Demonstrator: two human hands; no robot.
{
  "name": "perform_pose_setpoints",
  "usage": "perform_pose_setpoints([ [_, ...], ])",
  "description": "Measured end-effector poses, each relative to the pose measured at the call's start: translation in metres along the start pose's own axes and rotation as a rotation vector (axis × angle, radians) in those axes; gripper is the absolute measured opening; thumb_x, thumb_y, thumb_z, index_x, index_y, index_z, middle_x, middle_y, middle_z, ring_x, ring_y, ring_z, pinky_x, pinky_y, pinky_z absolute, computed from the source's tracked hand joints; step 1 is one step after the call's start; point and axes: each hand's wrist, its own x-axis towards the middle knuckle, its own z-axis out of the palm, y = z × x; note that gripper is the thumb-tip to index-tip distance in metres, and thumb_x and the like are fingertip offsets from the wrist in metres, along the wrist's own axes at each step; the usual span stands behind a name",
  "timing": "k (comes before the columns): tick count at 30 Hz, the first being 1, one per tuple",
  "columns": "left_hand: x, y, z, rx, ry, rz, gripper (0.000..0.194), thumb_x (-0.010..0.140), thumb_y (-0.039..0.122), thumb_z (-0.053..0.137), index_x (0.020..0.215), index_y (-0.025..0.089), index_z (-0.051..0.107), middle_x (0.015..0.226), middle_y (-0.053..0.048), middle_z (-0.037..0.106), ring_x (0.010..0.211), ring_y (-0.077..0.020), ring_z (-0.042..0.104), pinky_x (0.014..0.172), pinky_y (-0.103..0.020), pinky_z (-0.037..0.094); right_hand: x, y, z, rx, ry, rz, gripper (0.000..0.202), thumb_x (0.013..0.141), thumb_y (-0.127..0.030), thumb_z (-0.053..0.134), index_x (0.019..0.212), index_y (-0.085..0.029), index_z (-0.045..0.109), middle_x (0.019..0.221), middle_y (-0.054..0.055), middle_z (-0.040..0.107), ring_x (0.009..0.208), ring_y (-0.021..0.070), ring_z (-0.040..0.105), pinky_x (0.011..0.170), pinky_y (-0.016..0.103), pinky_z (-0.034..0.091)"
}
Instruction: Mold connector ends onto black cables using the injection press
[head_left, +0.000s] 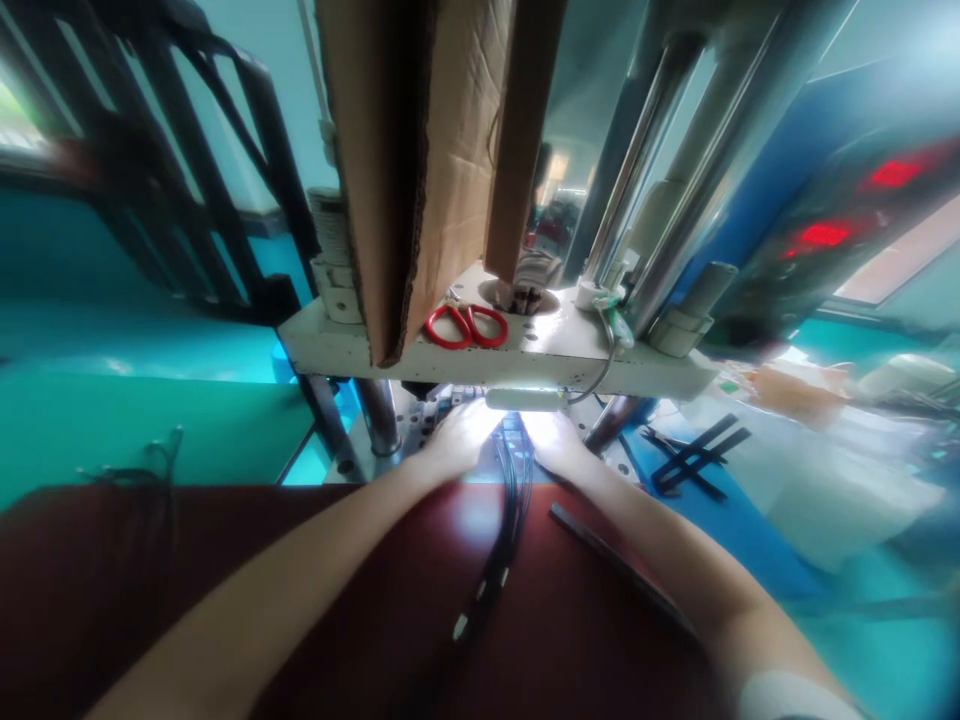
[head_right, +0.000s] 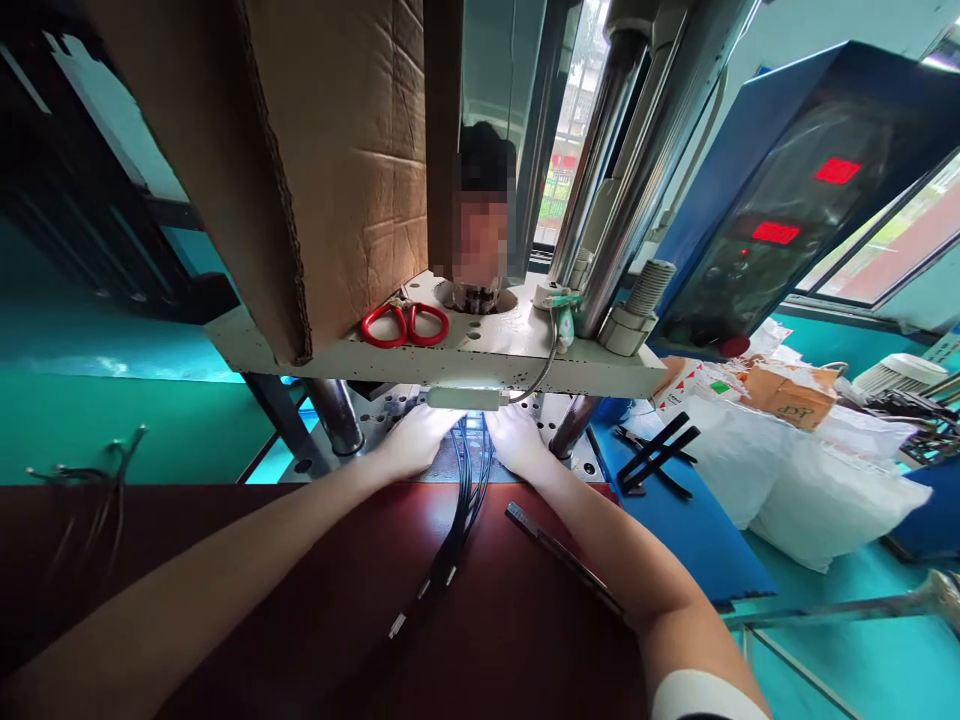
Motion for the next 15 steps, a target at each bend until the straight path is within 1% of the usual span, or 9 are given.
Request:
perform_pose_setpoints([
  [2, 0.008, -0.01, -0.001, 0.112, -0.121, 0.113, 0.046, 0.077, 0.005, 0.041, 0.12, 0.013, 0.055, 0.122, -0.014, 0.056, 0.118, -0.0265, 0.047, 0.1, -0.045, 0.035, 0.002, -0.003, 0.003, -0.054, 0.039, -0.002, 0.032, 0.086, -0.014, 0.038, 0.11, -0.007, 0.058, 0.107, 0.017, 0.061, 0.105, 0.0263, 0.052, 0.093, 0.039, 0.039],
  [4, 0.01, -0.019, -0.003, 0.158, -0.16, 0.148, 0.045, 0.077, 0.007, 0.042, 0.119, 0.014, 0.056, 0.122, -0.014, 0.057, 0.117, -0.0259, 0.048, 0.1, -0.044, 0.035, 0.005, -0.003, 0.006, -0.087, 0.04, 0.001, 0.033, 0.089, -0.015, 0.033, 0.109, -0.007, 0.059, 0.104, 0.017, 0.062, 0.101, 0.026, 0.053, 0.091, 0.039, 0.04],
  [6, 0.006, -0.028, -0.006, 0.176, -0.167, 0.159, 0.049, 0.077, 0.004, 0.041, 0.122, 0.016, 0.054, 0.124, -0.011, 0.056, 0.118, -0.024, 0.047, 0.101, -0.042, 0.034, 0.007, -0.001, 0.006, -0.109, 0.022, -0.001, 0.035, 0.09, -0.014, 0.03, 0.11, -0.007, 0.058, 0.103, 0.017, 0.062, 0.1, 0.0263, 0.053, 0.089, 0.039, 0.04],
  [9, -0.005, -0.037, -0.008, 0.193, -0.186, 0.17, 0.057, 0.076, 0.0, 0.036, 0.129, 0.017, 0.048, 0.13, -0.01, 0.052, 0.12, -0.0213, 0.045, 0.105, -0.041, 0.029, 0.007, 0.001, 0.007, -0.114, 0.012, -0.004, 0.035, 0.09, -0.014, 0.031, 0.111, -0.006, 0.058, 0.103, 0.017, 0.062, 0.1, 0.027, 0.053, 0.089, 0.039, 0.04],
  [12, -0.008, -0.037, -0.005, 0.214, -0.177, 0.148, 0.058, 0.074, 0.002, 0.038, 0.13, 0.013, 0.045, 0.131, -0.013, 0.05, 0.122, -0.0225, 0.043, 0.107, -0.043, 0.024, 0.005, 0.003, 0.007, -0.102, 0.019, -0.016, 0.034, 0.09, -0.015, 0.033, 0.112, -0.007, 0.057, 0.104, 0.017, 0.061, 0.1, 0.0259, 0.053, 0.091, 0.039, 0.038],
  [15, 0.001, -0.03, 0.0, 0.224, -0.156, 0.164, 0.057, 0.073, 0.005, 0.042, 0.129, 0.011, 0.046, 0.128, -0.015, 0.052, 0.123, -0.0249, 0.042, 0.107, -0.044, 0.024, 0.005, 0.004, 0.005, -0.076, 0.034, -0.072, 0.033, 0.09, -0.013, 0.034, 0.115, -0.008, 0.055, 0.108, 0.015, 0.06, 0.104, 0.0244, 0.051, 0.094, 0.038, 0.036],
])
